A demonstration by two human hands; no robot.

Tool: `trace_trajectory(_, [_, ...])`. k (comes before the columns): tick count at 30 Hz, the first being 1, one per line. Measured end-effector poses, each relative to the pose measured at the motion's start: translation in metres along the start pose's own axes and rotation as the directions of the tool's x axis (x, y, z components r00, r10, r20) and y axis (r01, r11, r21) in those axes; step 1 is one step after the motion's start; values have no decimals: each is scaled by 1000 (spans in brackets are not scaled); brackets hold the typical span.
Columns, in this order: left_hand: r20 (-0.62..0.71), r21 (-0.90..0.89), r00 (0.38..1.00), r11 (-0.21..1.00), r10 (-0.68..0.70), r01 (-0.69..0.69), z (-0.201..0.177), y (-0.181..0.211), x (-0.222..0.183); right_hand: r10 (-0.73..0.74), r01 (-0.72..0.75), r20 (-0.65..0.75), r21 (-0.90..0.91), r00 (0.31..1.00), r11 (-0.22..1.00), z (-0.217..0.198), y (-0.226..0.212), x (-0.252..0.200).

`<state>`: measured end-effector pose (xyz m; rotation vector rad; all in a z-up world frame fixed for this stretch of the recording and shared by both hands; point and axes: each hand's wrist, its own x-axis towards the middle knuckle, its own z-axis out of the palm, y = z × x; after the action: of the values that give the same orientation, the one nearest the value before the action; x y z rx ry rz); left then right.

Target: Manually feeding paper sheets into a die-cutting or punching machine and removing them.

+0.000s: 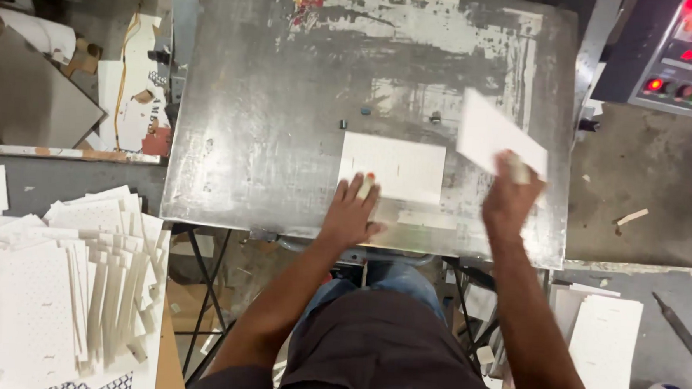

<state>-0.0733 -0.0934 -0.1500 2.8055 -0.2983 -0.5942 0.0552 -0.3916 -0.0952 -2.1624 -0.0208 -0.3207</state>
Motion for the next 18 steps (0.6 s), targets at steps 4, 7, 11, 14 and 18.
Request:
trace_trajectory(4, [54,-66,998,998,26,-22,-8,8,-70,-447,614,453,-346,772,709,67,-3,-30])
trace_trajectory(7, [-53,-89,998,996,25,-29,35,-10,-108,-440,690,560,-382,702,615,102,-10,-68])
trace_trajectory(11, [-192,-114,981,993,22,-45,35,-41,-136,-467,687,561,-279,684,671,126,-13,-76])
trace_trajectory(14, [-182,-123,983,992,-13,-10,11,-62,-167,-487,719,566,-310,665,622,140,-14,-66])
trace_trajectory(18, [-503,-158,844,980,-185,121,-29,-96,-221,-511,748,589,-266,626,609,152,-16,-50])
